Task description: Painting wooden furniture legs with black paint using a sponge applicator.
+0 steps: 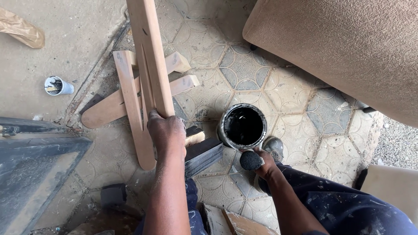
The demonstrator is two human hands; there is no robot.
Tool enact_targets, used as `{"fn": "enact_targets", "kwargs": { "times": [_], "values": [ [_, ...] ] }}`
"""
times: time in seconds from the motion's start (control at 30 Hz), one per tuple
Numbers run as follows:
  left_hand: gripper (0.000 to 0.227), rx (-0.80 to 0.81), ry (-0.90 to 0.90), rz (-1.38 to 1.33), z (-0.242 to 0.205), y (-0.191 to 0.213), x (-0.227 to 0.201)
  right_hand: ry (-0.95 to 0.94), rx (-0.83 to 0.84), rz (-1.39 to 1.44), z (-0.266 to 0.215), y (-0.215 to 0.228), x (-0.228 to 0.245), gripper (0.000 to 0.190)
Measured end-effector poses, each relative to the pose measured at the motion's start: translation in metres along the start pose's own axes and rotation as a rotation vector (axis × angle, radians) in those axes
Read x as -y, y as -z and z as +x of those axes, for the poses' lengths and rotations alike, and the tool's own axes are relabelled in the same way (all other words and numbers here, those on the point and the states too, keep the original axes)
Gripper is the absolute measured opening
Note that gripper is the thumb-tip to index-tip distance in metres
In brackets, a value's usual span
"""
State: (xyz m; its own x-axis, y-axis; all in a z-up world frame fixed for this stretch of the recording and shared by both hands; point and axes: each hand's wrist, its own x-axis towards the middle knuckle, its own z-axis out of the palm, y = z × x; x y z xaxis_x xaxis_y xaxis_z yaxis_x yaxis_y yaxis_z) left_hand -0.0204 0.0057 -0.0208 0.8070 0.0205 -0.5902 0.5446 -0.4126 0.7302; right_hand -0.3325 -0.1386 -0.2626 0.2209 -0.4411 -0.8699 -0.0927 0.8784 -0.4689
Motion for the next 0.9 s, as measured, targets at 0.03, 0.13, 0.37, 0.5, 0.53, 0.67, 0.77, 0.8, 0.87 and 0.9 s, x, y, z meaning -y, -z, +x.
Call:
{"fn": "enact_targets", "kwargs": {
  "times": [0.03,0.13,0.37,0.5,0.53,0.67,0.77,0.8,0.87,0.9],
  "values": [
    [0.065,0.006,-0.003,-0.013,-0.002,0.000,-0.002,-0.034,-0.025,0.022,-0.021,-0.013,0.007,0.019],
    [0.065,0.002,-0.008,-0.029,-0.004,0.002,-0.006,-0.076,-0.002,0.114,0.002,0.008,0.007,0.020],
    [0.065,0.020,0.005,0.005,0.008,-0.001,0.002,-0.132,0.018,0.310,0.062,0.036,-0.016,0.022],
    [0.064,0.001,0.008,0.001,-0.006,0.004,-0.009,-0.136,0.083,0.218,0.068,0.038,-0.031,0.027],
    [0.064,0.002,0.003,-0.011,-0.007,0.003,-0.011,-0.166,0.054,0.324,0.072,0.038,-0.034,0.026],
    [0.060,0.025,-0.004,-0.016,-0.003,-0.003,-0.008,0.031,0.235,-0.570,0.064,0.027,-0.026,0.043],
    [0.061,-0.002,-0.012,-0.044,-0.008,-0.004,-0.008,-0.250,0.155,0.187,0.073,0.032,-0.044,0.032],
    [0.061,-0.003,-0.013,-0.045,-0.008,-0.003,-0.009,-0.250,0.157,0.186,0.057,0.020,-0.035,0.032],
    [0.067,0.023,0.010,-0.003,-0.010,-0.001,-0.011,-0.280,0.203,0.122,0.024,-0.005,-0.019,0.027],
    [0.067,0.023,0.012,-0.002,-0.009,-0.001,-0.008,-0.282,0.202,0.122,0.019,-0.009,-0.017,0.027]
  ]
}}
